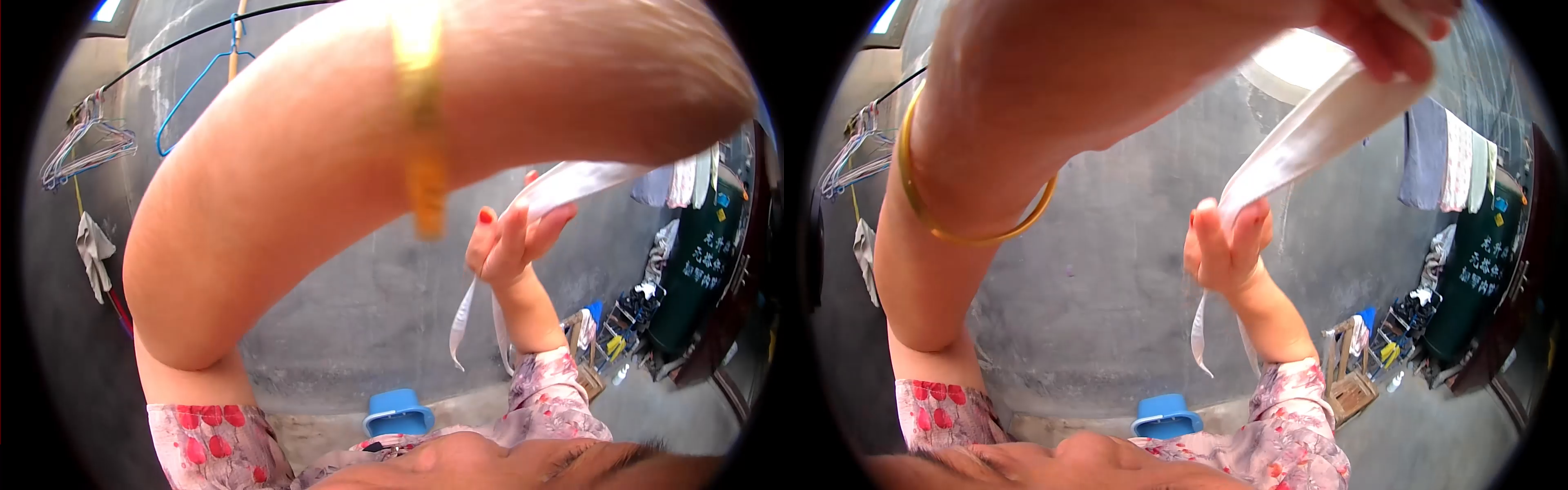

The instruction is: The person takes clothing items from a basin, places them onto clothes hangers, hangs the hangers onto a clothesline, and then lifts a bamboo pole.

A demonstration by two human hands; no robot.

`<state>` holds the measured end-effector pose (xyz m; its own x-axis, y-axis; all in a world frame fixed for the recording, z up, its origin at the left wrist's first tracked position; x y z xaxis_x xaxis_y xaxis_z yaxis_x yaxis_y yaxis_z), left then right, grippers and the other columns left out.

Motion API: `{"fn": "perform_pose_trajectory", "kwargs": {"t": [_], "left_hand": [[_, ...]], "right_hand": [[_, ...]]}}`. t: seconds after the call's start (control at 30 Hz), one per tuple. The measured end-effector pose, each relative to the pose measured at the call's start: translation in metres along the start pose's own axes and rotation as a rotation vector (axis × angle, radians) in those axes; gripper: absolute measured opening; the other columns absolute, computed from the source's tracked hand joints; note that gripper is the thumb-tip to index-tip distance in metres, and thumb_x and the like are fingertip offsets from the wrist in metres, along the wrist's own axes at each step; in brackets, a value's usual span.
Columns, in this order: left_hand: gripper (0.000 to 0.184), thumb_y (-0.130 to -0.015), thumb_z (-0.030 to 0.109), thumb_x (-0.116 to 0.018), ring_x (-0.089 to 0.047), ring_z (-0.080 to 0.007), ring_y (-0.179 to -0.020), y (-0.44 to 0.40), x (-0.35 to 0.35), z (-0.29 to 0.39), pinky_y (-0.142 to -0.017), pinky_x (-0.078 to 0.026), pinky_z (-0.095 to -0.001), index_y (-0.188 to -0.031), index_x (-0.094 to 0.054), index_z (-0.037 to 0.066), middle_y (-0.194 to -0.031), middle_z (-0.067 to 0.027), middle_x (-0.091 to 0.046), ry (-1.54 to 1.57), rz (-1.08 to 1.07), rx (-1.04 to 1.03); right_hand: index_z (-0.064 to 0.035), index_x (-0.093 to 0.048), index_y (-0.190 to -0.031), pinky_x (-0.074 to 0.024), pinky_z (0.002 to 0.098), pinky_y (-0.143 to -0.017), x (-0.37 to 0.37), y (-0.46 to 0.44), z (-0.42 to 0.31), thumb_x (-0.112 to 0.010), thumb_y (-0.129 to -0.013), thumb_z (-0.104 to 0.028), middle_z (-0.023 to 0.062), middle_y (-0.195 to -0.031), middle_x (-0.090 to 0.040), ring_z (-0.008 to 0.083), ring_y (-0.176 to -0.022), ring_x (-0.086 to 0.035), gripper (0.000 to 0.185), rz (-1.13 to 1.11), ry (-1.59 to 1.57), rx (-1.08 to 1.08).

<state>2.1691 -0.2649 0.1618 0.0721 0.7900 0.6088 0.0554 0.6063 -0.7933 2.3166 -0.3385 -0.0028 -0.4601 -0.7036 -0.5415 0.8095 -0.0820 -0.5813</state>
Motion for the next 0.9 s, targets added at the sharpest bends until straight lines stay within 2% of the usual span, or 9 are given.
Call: {"fn": "perform_pose_trajectory", "kwargs": {"t": [0.17,0.27,0.33,0.4,0.47,0.5,0.67,0.77,0.9], "left_hand": [[0.033,-0.088,0.008,-0.051,-0.059,-0.0126,-0.079,-0.024,0.014,0.001,-0.073,-0.048,-0.0257,-0.12,-0.051,0.0,-0.086,-0.0073,-0.063,-0.179,0.058,-0.148],[0.037,-0.087,0.005,-0.05,-0.059,-0.0129,-0.079,-0.024,0.033,0.001,-0.074,-0.049,-0.0258,-0.124,-0.048,-0.001,-0.086,-0.0077,-0.063,-0.298,0.135,-0.178],[0.04,-0.086,0.003,-0.05,-0.059,-0.0131,-0.079,-0.011,0.052,0.003,-0.074,-0.049,-0.0258,-0.126,-0.047,-0.001,-0.085,-0.008,-0.063,-0.381,0.2,-0.131],[0.039,-0.086,0.003,-0.051,-0.059,-0.0125,-0.081,0.005,0.066,0.005,-0.073,-0.049,-0.0266,-0.125,-0.048,0.001,-0.086,-0.0074,-0.062,-0.483,0.263,-0.058],[0.037,-0.086,0.003,-0.051,-0.058,-0.012,-0.082,0.022,0.09,0.008,-0.073,-0.05,-0.0273,-0.123,-0.051,0.002,-0.087,-0.0069,-0.062,-0.531,0.246,0.104],[0.035,-0.086,0.003,-0.052,-0.058,-0.0118,-0.082,0.03,0.102,0.01,-0.073,-0.05,-0.0273,-0.121,-0.052,0.003,-0.087,-0.0067,-0.062,-0.616,0.29,0.177],[0.023,-0.086,0.004,-0.052,-0.06,-0.0156,-0.081,0.084,0.16,0.02,-0.074,-0.052,-0.03,-0.107,-0.058,0.0,-0.086,-0.0086,-0.062,-0.942,0.502,0.43],[0.022,-0.091,0.019,-0.053,-0.064,-0.0171,-0.079,0.12,0.212,0.021,-0.073,-0.05,-0.0274,-0.104,-0.062,0.004,-0.098,-0.0099,-0.063,-1.492,0.444,0.161],[0.033,-0.085,0.025,-0.057,-0.061,-0.029,-0.099,0.154,0.265,0.037,-0.084,-0.049,-0.0346,-0.11,-0.06,0.004,-0.111,-0.0191,-0.058,-1.903,0.475,0.479]], "right_hand": [[0.0124,-0.045,-0.124,-0.04,0.0506,-0.095,-0.052,-0.06,0.059,-0.047,-0.077,0.011,0.0285,-0.145,-0.023,0.0502,-0.121,-0.039,0.047,0.054,-0.057,-0.07],[0.0086,-0.047,-0.123,-0.0407,0.0494,-0.096,-0.102,-0.105,0.099,-0.05,-0.08,0.004,0.0258,-0.14,-0.035,0.0422,-0.123,-0.042,0.043,0.214,0.117,0.023],[0.0023,-0.051,-0.118,-0.0348,0.046,-0.097,-0.146,-0.14,0.128,-0.055,-0.073,0.001,0.0223,-0.12,-0.049,0.0376,-0.112,-0.046,0.045,0.302,-0.068,0.092],[-0.0073,-0.052,-0.123,-0.0299,0.0511,-0.102,-0.195,-0.14,0.159,-0.052,-0.082,-0.013,0.0168,-0.125,-0.051,0.0316,-0.12,-0.044,0.042,-0.554,-0.123,-0.617],[-0.0165,-0.055,-0.123,-0.0252,0.0558,-0.105,-0.267,-0.083,0.202,-0.044,-0.09,-0.034,0.0081,-0.128,-0.053,0.0248,-0.123,-0.044,0.039,-1.053,0.074,-0.473],[-0.0182,-0.055,-0.123,-0.0192,0.0595,-0.107,-0.263,-0.084,0.204,-0.03,-0.093,-0.054,0.0075,-0.129,-0.054,0.0246,-0.122,-0.047,0.053,-1.0,0.021,-0.384],[-0.019,-0.054,-0.123,-0.0232,0.0564,-0.106,-0.254,-0.076,0.203,-0.037,-0.093,-0.043,0.0053,-0.128,-0.054,0.0242,-0.122,-0.047,0.042,-0.843,0.17,-0.282],[-0.0191,-0.053,-0.125,-0.0234,0.0544,-0.107,-0.246,-0.06,0.199,-0.041,-0.092,-0.041,0.0076,-0.134,-0.048,0.0247,-0.128,-0.041,0.041,-0.666,0.195,-0.219],[-0.0178,-0.053,-0.126,-0.0283,0.0517,-0.105,-0.213,-0.051,0.185,-0.05,-0.088,-0.035,0.0136,-0.137,-0.046,0.0303,-0.125,-0.044,0.042,-0.494,0.026,-0.229]]}}
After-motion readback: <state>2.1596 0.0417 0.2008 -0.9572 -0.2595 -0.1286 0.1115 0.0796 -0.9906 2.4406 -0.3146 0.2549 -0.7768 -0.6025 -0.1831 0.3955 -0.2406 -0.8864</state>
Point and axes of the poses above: each hand's wrist, its own y-axis away from the middle knuckle, its own x-axis out of the back of the hand, z = x × y, the point moved 2 cm from there along -y, towards the middle knuckle
